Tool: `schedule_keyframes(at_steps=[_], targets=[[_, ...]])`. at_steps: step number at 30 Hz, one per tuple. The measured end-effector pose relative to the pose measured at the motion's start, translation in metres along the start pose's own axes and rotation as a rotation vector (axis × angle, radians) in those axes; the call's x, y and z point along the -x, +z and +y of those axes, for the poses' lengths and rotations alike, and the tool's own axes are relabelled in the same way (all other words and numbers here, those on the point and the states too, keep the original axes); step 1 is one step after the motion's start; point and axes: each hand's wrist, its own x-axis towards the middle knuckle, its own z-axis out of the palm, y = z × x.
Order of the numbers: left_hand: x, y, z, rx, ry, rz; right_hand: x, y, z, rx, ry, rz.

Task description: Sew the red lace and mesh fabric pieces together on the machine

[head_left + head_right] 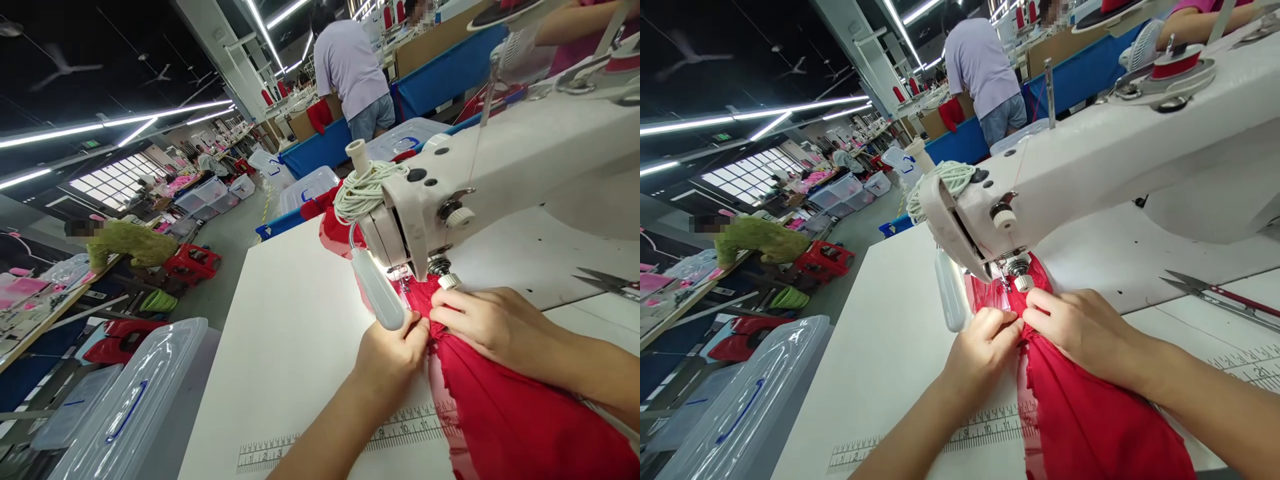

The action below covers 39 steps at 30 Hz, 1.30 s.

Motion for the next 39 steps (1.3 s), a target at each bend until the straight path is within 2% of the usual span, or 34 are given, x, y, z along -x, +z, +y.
schedule_keyframes(at_steps=[4,8,12,19,24,29,34,39], targets=[[-0.001,-0.015,0.007,0.111,-0.028,-0.074,0.002,0.002,0.001,0.01,0.011,0.023],[0.003,-0.016,0.009,0.073,-0.061,-0.103,0.005,0.006,0.002,0.014,0.015,0.01],[0.007,-0.011,0.009,0.043,-0.056,-0.081,0.006,0.005,0.002,0.012,0.021,0.022],[0.005,-0.011,0.011,0.03,-0.061,-0.044,0.005,0.0,0.001,0.016,0.026,-0.05],[0.005,-0.009,0.011,0.008,-0.051,-0.026,0.003,0.004,0.002,0.034,0.037,0.056],[0.005,-0.008,0.01,-0.012,-0.045,-0.023,0.003,0.003,0.003,0.037,0.002,0.019],[0.003,-0.008,0.008,-0.033,-0.048,-0.022,0.006,0.01,0.004,0.053,0.056,0.073],[0.0,-0.007,0.006,-0.068,-0.024,0.003,0.004,0.014,0.007,0.044,0.097,0.06]])
